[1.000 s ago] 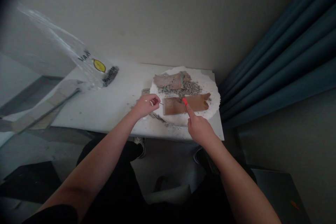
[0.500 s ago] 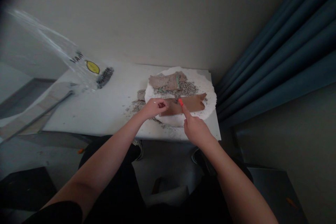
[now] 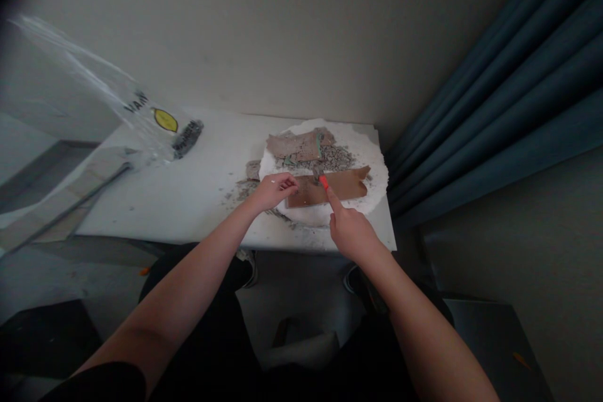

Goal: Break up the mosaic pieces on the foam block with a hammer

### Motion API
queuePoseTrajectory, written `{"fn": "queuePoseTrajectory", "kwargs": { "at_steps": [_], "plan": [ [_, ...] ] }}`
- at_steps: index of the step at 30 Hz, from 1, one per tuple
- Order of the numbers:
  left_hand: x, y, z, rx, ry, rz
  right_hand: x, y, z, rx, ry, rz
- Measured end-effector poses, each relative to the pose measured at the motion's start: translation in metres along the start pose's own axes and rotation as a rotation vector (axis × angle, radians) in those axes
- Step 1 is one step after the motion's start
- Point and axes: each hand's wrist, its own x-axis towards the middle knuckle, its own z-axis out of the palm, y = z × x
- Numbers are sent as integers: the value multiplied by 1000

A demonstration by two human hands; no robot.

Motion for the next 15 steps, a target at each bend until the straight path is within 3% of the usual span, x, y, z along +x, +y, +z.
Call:
{"fn": "queuePoseTrajectory", "kwargs": {
  "at_steps": [15],
  "plan": [
    [-1, 3, 2, 60, -8, 48, 0, 1, 1, -6, 7, -18]
  ]
}}
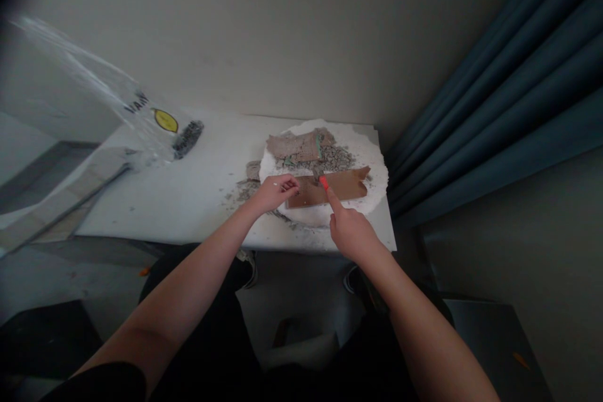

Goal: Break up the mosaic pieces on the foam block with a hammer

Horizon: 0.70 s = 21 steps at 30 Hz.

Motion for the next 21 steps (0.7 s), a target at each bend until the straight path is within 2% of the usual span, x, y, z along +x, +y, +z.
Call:
{"fn": "queuePoseTrajectory", "kwargs": {
  "at_steps": [7, 12, 17, 21],
  "plan": [
    [-3, 5, 3, 6, 4, 26, 1, -3, -2, -17, -22, 25],
    [-3, 3, 3, 55, 28, 37, -4, -4, -10, 50, 21, 18],
    [-4, 3, 1, 118, 37, -5, -22, -12, -27, 178, 100, -39],
    [-5, 3, 2, 107, 56, -12, -30, -20, -29, 228, 88, -104]
  ]
}}
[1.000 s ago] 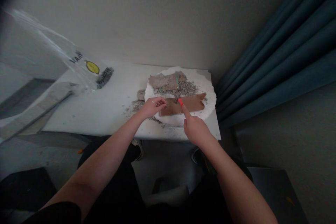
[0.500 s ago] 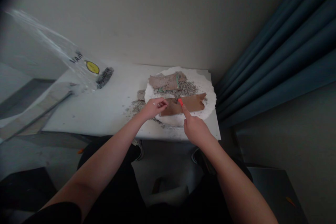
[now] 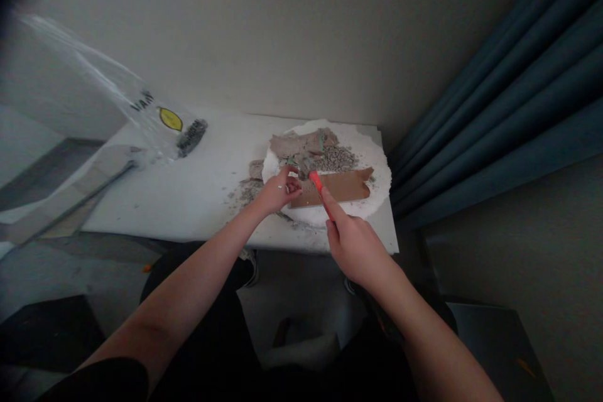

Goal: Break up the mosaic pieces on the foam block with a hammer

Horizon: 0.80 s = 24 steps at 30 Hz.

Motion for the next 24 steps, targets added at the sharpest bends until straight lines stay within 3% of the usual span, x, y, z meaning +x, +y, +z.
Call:
{"fn": "queuePoseTrajectory", "kwargs": {
  "at_steps": [17, 24],
  "plan": [
    [1, -11, 9, -90, 5, 11, 1, -5, 15, -163, -6, -18],
    [1, -8, 6, 29, 6, -2, 1, -10, 17, -206, -89, -2]
  ]
}}
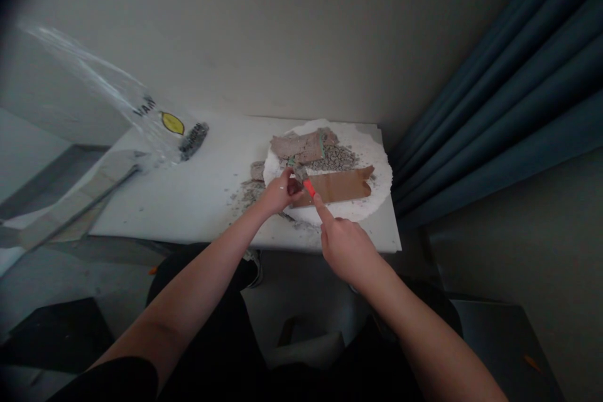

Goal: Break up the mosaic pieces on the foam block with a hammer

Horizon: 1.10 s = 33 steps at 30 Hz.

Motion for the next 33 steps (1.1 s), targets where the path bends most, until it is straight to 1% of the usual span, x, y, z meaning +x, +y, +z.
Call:
{"fn": "queuePoseTrajectory", "kwargs": {
  "at_steps": [4, 9, 13, 15, 19, 23, 25, 29, 31, 33],
  "plan": [
    [-1, -2, -1, -28, -5, 22, -2, 4, 0, 12, 55, -11],
    [-1, -1, -2, -174, 20, -14, 0, 5, 3, -10, -5, 28],
    [1, 1, -1, -196, 32, -19, 0, 3, 3, 6, 42, -3],
    [1, 0, -1, -179, 36, -18, 1, 1, 4, -3, 43, -7],
    [0, -3, -9, -90, 28, -5, 1, 1, 4, -19, -3, 6],
    [-1, -7, -21, -24, 53, 15, 0, -1, 3, -25, 34, 4],
    [-2, -7, -25, -12, 63, -2, 2, -3, 4, -52, -2, 8],
    [-4, -5, -28, 20, 76, -33, 7, -4, 7, -111, -147, 59],
    [-5, -3, -27, 35, 74, -37, 8, -4, 7, -119, -162, 76],
    [-5, -2, -26, 49, 61, -42, 6, -4, 5, -115, -131, 75]
  ]
}}
